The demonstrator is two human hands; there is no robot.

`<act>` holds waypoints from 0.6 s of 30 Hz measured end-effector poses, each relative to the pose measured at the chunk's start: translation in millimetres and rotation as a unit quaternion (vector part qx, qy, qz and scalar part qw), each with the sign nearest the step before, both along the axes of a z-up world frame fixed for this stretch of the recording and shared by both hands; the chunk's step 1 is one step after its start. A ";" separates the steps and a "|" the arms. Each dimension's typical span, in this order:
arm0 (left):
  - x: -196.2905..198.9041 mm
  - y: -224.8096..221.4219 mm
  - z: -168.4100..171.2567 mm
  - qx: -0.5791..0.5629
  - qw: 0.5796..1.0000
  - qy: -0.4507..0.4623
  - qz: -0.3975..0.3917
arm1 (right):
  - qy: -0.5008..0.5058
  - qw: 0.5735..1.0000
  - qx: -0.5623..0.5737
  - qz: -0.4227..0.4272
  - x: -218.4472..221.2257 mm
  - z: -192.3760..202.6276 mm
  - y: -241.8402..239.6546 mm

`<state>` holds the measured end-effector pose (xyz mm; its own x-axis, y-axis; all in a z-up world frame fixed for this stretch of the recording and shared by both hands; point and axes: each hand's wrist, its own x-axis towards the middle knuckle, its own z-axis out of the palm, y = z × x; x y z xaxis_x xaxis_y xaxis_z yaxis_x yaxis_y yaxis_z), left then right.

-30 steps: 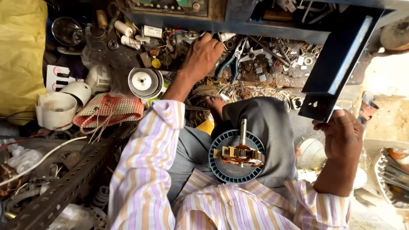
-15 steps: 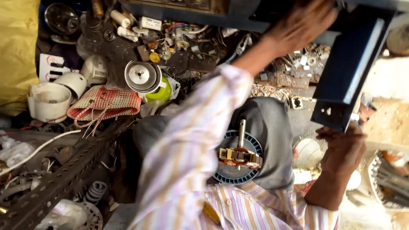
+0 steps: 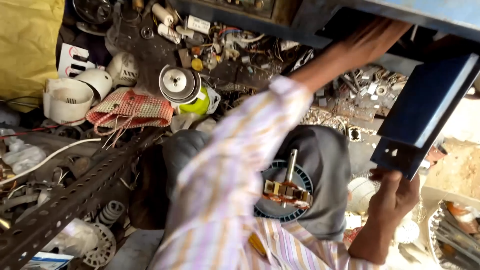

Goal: The person sits on the floor of a cluttered repair workshop and works on a small electric motor armature resting on their lap. They fit small components onto the armature shaft by hand, pick matching small parts from the workbench above, and press pieces into place, occasionally reaching into a blue cabinet drawer for parts.

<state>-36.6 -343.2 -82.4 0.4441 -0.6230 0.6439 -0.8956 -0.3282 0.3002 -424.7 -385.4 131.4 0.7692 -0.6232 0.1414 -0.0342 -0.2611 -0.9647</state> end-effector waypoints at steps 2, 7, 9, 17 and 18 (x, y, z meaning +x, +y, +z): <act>-53.0 42.9 93.5 0.042 0.996 -0.075 0.007 | 0.018 0.999 -0.030 -0.019 -2.8 -5.6 -3.0; -94.8 206.1 92.1 0.017 0.984 0.140 0.108 | 0.201 0.974 0.005 -0.101 -27.0 -12.3 -20.2; -98.7 228.7 80.7 0.050 0.974 0.191 0.111 | 0.308 0.946 -0.086 -0.058 -14.6 27.0 11.0; -107.6 227.6 37.9 0.105 0.962 0.176 0.183 | 0.047 0.914 -0.369 0.162 137.3 -13.3 -3.4; -105.1 227.4 34.9 0.087 0.960 0.205 0.167 | 0.080 0.891 -0.415 0.167 167.0 -41.8 -17.6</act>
<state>-141.7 -115.8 -47.5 0.8321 -0.4843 0.2704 -0.5495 -0.6536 0.5203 -257.7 -403.0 89.6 0.9438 -0.0884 0.3184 0.0585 -0.9037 -0.4242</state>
